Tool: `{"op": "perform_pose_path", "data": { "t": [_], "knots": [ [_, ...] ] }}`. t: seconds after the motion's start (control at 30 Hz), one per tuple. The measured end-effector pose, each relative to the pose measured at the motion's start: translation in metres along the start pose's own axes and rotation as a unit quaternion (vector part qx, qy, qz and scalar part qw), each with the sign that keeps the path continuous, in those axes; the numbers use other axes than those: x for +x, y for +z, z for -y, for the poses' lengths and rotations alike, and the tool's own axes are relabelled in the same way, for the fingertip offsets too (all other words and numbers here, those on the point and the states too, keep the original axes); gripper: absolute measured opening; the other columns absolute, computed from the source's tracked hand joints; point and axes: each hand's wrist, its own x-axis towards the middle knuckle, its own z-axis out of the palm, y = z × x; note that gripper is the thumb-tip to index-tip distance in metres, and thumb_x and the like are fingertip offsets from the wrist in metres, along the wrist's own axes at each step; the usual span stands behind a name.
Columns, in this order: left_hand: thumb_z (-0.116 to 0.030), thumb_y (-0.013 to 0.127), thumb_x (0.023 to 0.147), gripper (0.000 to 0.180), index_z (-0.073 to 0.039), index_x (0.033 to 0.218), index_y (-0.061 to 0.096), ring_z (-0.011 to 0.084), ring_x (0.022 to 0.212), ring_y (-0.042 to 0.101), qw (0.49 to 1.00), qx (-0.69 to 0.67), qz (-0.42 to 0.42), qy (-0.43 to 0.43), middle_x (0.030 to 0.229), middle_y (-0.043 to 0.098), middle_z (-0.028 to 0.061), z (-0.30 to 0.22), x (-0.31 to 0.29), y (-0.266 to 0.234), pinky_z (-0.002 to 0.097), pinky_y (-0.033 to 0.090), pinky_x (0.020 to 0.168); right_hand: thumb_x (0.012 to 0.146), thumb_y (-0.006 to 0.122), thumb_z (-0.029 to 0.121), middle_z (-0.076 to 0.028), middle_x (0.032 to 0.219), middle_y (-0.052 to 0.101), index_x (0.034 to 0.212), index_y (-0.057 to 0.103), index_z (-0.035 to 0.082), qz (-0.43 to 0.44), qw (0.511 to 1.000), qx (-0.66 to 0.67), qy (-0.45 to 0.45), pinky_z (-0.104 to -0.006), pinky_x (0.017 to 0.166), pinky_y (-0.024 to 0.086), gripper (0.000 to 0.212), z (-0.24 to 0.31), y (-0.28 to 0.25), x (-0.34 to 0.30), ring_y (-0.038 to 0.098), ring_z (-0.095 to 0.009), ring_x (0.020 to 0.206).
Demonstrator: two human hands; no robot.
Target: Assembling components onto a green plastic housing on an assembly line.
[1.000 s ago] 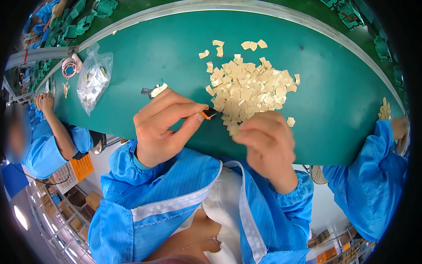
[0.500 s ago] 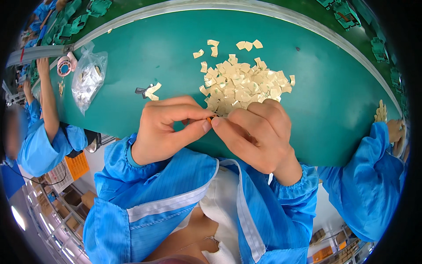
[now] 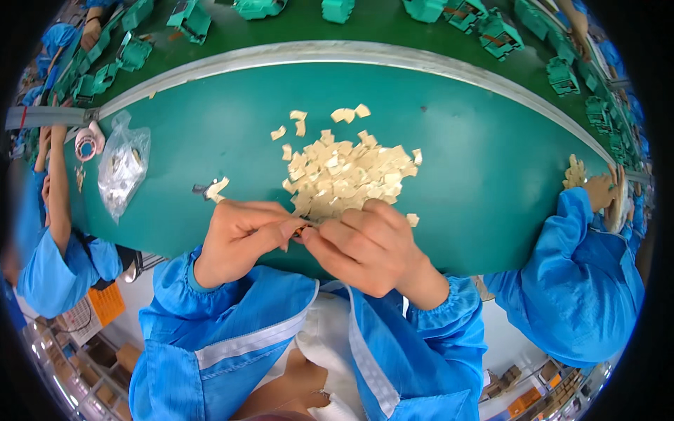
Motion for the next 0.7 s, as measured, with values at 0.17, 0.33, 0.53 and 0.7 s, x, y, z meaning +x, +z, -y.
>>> {"op": "perform_pose_path", "data": {
  "t": [0.17,0.33,0.53,0.7],
  "knots": [
    [-0.002,0.060,0.083,0.012,0.005,0.080,0.069,0.0074,0.057,0.053,1.000,0.029,-0.002,0.002,0.065,0.062,0.0070,0.003,0.000,0.001,0.0215,0.038,0.048,0.062,0.071,0.011,-0.002,0.083,0.059,0.082,0.067,0.005,-0.028,0.999,-0.009,-0.028,-0.0277,0.057,0.040,0.021,0.001,-0.001,0.002,0.052,-0.016,0.074],
    [0.000,0.058,0.082,0.012,0.006,0.076,0.067,0.0071,0.056,0.053,0.999,0.039,-0.013,0.001,0.065,0.062,0.0068,0.008,0.003,0.002,0.0225,0.040,0.048,0.063,0.071,0.010,-0.003,0.081,0.059,0.084,0.066,0.004,-0.023,0.999,0.004,-0.024,-0.0274,0.057,0.041,0.023,0.001,-0.005,0.001,0.053,-0.017,0.074],
    [0.002,0.060,0.078,0.009,0.004,0.079,0.068,0.0093,0.058,0.053,0.988,0.073,-0.130,0.035,0.069,0.062,0.0091,0.016,0.009,0.006,0.0246,0.042,0.050,0.070,0.073,0.008,-0.006,0.081,0.059,0.091,0.063,0.002,-0.082,0.981,0.175,0.005,-0.0262,0.051,0.040,0.024,-0.017,-0.030,0.006,0.057,-0.019,0.079],
    [-0.002,0.072,0.070,0.009,0.000,0.079,0.069,0.0176,0.071,0.055,0.904,0.325,-0.172,0.218,0.092,0.064,0.0084,0.028,0.027,0.018,0.0282,0.046,0.059,0.081,0.066,0.011,-0.013,0.116,0.057,0.133,0.038,0.001,-0.196,0.948,-0.078,0.240,-0.0320,0.082,0.046,0.060,-0.139,-0.031,0.065,0.056,-0.020,0.100]
  ]
}}
